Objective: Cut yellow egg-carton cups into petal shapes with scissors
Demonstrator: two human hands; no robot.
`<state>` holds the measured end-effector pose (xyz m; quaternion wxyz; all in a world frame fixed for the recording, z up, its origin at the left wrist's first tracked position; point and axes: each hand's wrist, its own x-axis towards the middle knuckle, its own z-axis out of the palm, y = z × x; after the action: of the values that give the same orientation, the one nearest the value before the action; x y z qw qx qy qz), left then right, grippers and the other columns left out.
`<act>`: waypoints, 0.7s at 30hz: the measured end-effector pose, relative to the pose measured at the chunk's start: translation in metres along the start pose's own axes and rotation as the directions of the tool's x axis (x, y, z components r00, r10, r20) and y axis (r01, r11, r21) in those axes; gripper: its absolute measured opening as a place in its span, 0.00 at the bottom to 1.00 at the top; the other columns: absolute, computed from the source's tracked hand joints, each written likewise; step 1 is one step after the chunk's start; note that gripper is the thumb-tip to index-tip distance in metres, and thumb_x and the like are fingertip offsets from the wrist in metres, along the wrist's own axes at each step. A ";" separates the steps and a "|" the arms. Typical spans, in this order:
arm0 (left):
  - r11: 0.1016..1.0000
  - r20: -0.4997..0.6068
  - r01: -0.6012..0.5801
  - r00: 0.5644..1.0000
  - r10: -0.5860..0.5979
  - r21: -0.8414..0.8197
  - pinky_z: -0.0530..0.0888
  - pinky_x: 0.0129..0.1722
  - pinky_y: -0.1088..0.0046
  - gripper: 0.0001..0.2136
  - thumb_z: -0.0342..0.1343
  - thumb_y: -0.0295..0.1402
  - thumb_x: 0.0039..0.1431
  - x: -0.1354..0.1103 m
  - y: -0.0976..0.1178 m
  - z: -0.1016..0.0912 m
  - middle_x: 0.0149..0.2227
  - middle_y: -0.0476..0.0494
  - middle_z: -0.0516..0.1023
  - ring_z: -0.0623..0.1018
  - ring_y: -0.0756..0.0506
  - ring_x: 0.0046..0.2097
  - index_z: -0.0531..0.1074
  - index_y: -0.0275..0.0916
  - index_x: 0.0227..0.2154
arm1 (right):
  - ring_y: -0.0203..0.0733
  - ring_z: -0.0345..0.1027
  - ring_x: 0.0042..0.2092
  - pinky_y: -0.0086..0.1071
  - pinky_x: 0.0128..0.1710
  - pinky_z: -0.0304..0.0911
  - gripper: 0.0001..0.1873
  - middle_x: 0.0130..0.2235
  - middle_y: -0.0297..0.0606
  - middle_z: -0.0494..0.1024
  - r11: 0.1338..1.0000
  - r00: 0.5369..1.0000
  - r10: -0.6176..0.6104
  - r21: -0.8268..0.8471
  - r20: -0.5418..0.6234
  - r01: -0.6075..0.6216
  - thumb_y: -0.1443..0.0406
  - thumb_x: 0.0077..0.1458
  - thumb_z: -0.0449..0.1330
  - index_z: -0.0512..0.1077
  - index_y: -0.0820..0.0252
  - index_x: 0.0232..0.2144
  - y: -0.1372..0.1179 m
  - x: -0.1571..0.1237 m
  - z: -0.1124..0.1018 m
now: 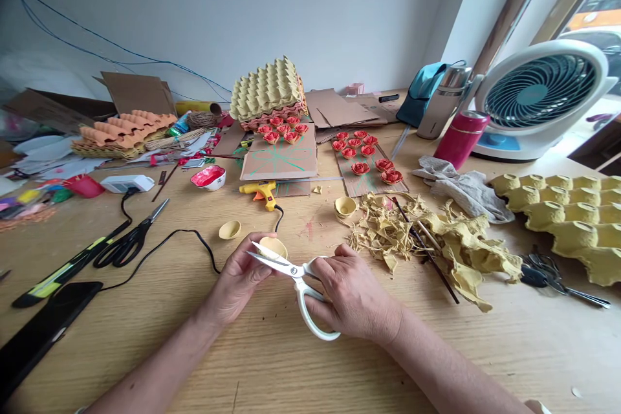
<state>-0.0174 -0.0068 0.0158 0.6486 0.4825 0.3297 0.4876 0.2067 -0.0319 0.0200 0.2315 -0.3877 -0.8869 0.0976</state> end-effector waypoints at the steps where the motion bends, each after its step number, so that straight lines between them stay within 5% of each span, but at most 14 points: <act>1: 1.000 -0.003 -0.016 1.000 0.016 0.022 0.74 0.37 0.73 0.20 0.69 0.32 0.50 0.000 0.001 0.000 0.34 0.50 0.74 0.75 0.50 0.33 0.72 0.42 0.46 | 0.36 0.61 0.25 0.35 0.38 0.49 0.12 0.25 0.30 0.70 1.000 1.000 -0.002 0.003 -0.006 0.002 0.61 0.62 0.53 0.58 0.57 0.27 0.000 0.000 0.000; 21: 0.957 -0.057 -0.177 0.979 0.195 0.229 0.75 0.40 0.72 0.19 0.69 0.31 0.50 0.001 -0.006 0.004 0.39 0.46 0.80 0.78 0.48 0.37 0.70 0.41 0.44 | 0.40 0.65 0.29 0.37 0.38 0.50 0.09 0.28 0.33 0.72 0.995 0.996 0.088 -0.057 0.023 -0.087 0.60 0.58 0.55 0.61 0.57 0.30 -0.004 0.004 -0.002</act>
<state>-0.0114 -0.0078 0.0112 0.5283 0.5611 0.3608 0.5252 0.2026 -0.0316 0.0248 0.2046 -0.4312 -0.8743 0.0877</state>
